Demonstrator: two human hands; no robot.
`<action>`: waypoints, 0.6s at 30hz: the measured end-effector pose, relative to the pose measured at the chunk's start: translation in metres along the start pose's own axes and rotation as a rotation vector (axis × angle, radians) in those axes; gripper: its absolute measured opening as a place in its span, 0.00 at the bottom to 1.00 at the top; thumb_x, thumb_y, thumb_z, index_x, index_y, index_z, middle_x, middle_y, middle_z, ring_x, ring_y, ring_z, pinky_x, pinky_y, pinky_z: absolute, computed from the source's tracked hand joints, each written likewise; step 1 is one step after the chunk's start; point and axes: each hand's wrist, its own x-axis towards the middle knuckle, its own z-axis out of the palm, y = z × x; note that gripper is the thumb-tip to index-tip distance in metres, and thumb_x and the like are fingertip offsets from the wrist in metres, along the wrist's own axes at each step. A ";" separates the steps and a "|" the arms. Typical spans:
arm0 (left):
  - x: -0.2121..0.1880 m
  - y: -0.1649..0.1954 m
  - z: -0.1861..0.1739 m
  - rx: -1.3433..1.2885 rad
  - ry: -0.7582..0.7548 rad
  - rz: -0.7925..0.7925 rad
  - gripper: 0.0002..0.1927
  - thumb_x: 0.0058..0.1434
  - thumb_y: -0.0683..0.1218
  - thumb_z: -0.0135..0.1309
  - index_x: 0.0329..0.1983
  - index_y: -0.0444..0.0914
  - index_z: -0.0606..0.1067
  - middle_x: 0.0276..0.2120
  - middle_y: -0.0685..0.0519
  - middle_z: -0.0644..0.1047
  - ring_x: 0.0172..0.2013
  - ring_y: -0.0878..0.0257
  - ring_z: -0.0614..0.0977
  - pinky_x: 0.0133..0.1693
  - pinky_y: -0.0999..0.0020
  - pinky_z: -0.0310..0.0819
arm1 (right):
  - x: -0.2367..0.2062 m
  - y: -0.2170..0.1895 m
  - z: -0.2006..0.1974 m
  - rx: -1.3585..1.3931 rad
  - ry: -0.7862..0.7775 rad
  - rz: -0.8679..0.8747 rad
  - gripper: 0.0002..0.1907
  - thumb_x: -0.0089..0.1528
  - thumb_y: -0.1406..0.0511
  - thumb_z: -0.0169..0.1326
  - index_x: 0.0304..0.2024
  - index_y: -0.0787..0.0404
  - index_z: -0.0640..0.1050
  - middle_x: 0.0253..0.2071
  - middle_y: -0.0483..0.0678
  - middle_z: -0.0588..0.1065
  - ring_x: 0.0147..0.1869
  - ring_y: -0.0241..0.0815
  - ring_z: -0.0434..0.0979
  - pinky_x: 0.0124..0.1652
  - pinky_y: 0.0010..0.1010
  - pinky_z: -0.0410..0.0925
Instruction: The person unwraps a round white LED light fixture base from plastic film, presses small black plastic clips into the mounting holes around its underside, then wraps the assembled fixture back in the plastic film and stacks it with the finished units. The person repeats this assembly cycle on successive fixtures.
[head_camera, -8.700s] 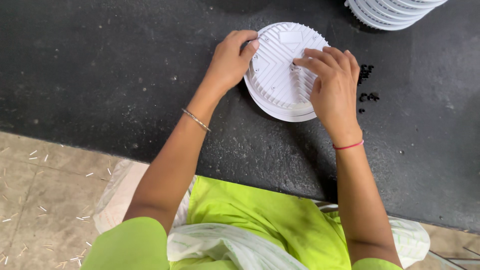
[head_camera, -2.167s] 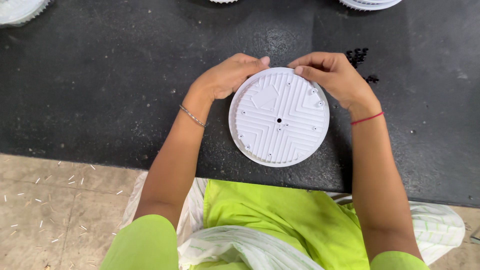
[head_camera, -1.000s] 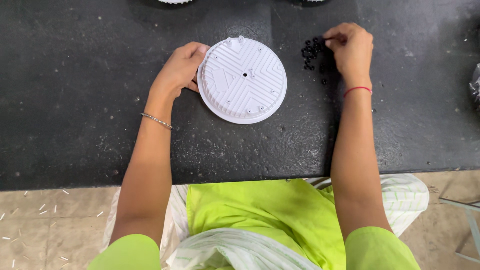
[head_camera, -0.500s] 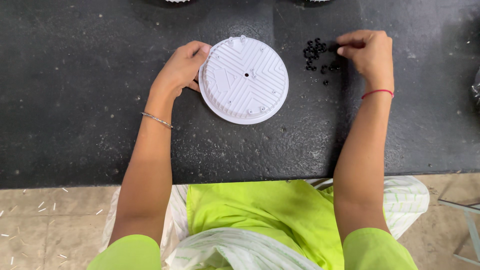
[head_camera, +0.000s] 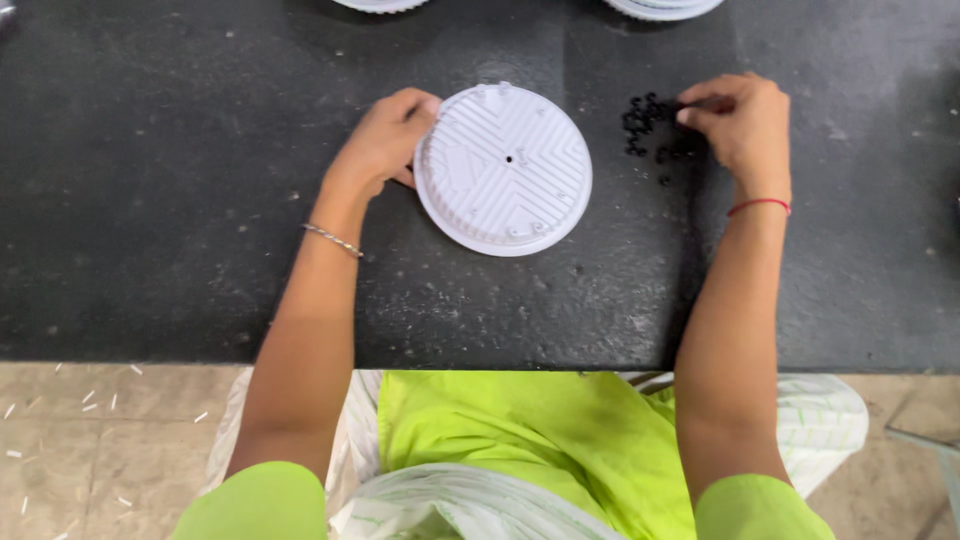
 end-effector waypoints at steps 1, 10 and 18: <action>0.001 -0.001 0.001 0.023 0.017 -0.007 0.17 0.71 0.54 0.46 0.52 0.38 0.76 0.35 0.54 0.80 0.30 0.65 0.82 0.28 0.60 0.84 | 0.000 -0.010 0.001 0.047 0.021 -0.034 0.15 0.56 0.72 0.69 0.46 0.59 0.86 0.40 0.51 0.79 0.41 0.42 0.80 0.43 0.31 0.72; 0.002 -0.004 0.004 -0.008 0.060 0.030 0.12 0.68 0.49 0.50 0.48 0.38 0.76 0.35 0.54 0.80 0.32 0.65 0.84 0.27 0.60 0.88 | -0.026 -0.150 0.046 0.371 -0.171 -0.295 0.11 0.62 0.74 0.63 0.47 0.61 0.84 0.49 0.49 0.79 0.49 0.40 0.81 0.48 0.28 0.75; -0.002 0.003 0.006 0.022 0.072 0.006 0.14 0.69 0.51 0.49 0.49 0.38 0.76 0.36 0.51 0.81 0.33 0.62 0.85 0.28 0.57 0.87 | -0.037 -0.188 0.046 0.283 -0.284 -0.284 0.12 0.60 0.71 0.63 0.46 0.60 0.84 0.50 0.49 0.79 0.48 0.43 0.81 0.47 0.32 0.73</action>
